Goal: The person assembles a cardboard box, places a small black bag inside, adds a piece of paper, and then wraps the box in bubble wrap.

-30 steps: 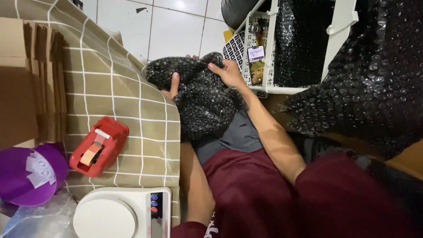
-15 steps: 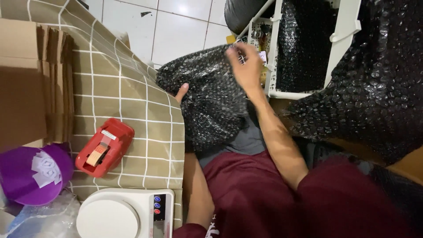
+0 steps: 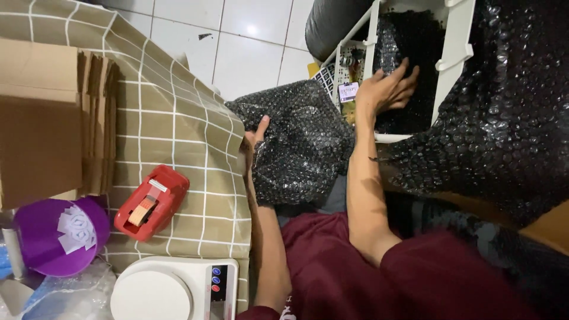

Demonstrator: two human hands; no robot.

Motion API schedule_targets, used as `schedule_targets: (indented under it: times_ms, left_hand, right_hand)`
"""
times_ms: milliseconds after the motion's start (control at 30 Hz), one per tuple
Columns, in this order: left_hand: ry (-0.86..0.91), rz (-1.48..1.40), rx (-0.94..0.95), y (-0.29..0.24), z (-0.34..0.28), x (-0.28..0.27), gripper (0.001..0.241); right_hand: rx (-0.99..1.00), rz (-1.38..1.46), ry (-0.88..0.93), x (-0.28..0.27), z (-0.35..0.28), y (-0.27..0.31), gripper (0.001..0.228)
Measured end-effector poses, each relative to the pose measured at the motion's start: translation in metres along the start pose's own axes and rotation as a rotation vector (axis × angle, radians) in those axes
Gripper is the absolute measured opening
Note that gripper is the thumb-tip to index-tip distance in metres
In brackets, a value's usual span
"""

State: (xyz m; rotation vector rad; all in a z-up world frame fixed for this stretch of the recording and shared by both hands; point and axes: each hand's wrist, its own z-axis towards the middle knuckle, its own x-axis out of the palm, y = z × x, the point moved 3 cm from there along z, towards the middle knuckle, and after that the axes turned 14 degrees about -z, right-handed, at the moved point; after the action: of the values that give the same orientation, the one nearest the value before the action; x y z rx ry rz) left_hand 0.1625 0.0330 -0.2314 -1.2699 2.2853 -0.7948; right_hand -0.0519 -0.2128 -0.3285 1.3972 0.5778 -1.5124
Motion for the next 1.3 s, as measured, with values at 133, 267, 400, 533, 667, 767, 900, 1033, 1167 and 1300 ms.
schedule_targets:
  times_ms: [133,267,400,533,667,767,900,1033,1167,1300]
  left_hand:
    - [-0.075,0.188,0.238,0.039,0.057,-0.004,0.057]
    - [0.124,0.272,0.233,0.054,0.092,0.0,0.069]
    - [0.192,0.238,0.493,0.07,0.11,0.014,0.066]
    - [0.162,0.131,0.882,0.069,0.108,0.022,0.075]
    - [0.299,0.013,1.258,0.038,0.087,0.031,0.078]
    - [0.475,0.065,1.098,0.025,0.067,0.049,0.039]
    - [0.551,-0.026,1.079,-0.003,0.031,0.07,0.036]
    - [0.561,-0.081,1.11,-0.009,0.017,0.089,0.032]
    - [0.638,-0.109,0.945,-0.052,-0.038,0.076,0.034]
    - [0.75,-0.194,0.828,-0.071,-0.044,0.055,0.066]
  right_hand:
    - [-0.003,-0.034,-0.141,-0.022,-0.009,0.009,0.05]
    - [0.069,0.143,-0.146,-0.015,-0.008,0.005,0.028]
    - [0.12,0.342,-0.238,-0.034,-0.005,0.004,0.018]
    - [0.057,0.333,-0.328,-0.041,0.006,-0.001,0.022]
    - [0.059,0.536,-0.27,-0.081,0.006,0.013,0.025]
    - [0.064,0.721,-0.219,-0.097,0.009,0.016,0.033]
    - [-0.021,0.911,-0.104,-0.095,0.012,0.019,0.038]
    - [-0.099,1.172,0.066,-0.095,0.001,0.036,0.031]
    - [-0.253,1.257,0.362,-0.146,-0.037,0.068,0.027]
    - [-0.455,1.289,0.521,-0.195,-0.069,0.094,0.02]
